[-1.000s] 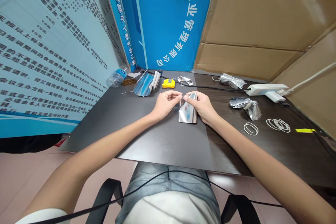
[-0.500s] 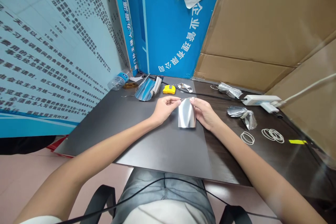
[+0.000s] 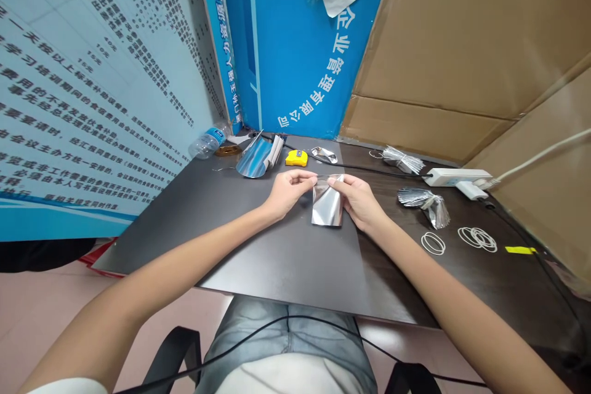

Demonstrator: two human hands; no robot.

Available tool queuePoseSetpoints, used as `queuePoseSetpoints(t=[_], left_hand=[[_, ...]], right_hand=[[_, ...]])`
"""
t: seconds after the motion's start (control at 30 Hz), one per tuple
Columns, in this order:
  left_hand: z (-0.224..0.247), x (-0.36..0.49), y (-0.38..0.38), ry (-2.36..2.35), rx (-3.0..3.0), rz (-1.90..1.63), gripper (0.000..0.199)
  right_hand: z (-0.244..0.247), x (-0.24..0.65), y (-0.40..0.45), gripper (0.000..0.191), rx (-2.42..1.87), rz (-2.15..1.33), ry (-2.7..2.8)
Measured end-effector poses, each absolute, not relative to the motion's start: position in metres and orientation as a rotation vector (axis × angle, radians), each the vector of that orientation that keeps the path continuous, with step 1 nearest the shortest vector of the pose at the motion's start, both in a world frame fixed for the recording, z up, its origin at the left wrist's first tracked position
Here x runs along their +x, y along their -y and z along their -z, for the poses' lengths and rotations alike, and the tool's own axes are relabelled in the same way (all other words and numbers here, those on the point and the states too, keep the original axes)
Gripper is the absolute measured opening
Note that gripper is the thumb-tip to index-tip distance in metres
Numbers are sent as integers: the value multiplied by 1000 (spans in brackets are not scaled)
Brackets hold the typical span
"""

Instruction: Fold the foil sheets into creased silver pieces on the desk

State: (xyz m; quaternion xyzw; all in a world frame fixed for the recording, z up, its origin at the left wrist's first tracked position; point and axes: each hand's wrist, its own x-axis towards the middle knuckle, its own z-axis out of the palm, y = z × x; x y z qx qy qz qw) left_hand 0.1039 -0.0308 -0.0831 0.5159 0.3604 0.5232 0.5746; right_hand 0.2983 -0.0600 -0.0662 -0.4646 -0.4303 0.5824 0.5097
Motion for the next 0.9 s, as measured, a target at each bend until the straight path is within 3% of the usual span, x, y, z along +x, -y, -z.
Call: queuePoseSetpoints(t=[0.4,0.6,0.9], left_hand=[[82,102,31,-876,1234,-1251,42],[83,100,31,-898,1218,-1256,44],[83,99,31,-907,1227,-1247,46]], right_hand=[[66,301,59,49,-1050,-1425,1001],[65,308,56,38,-1053,-1405,884],[59,306,61,37,-1124,-1361,887]])
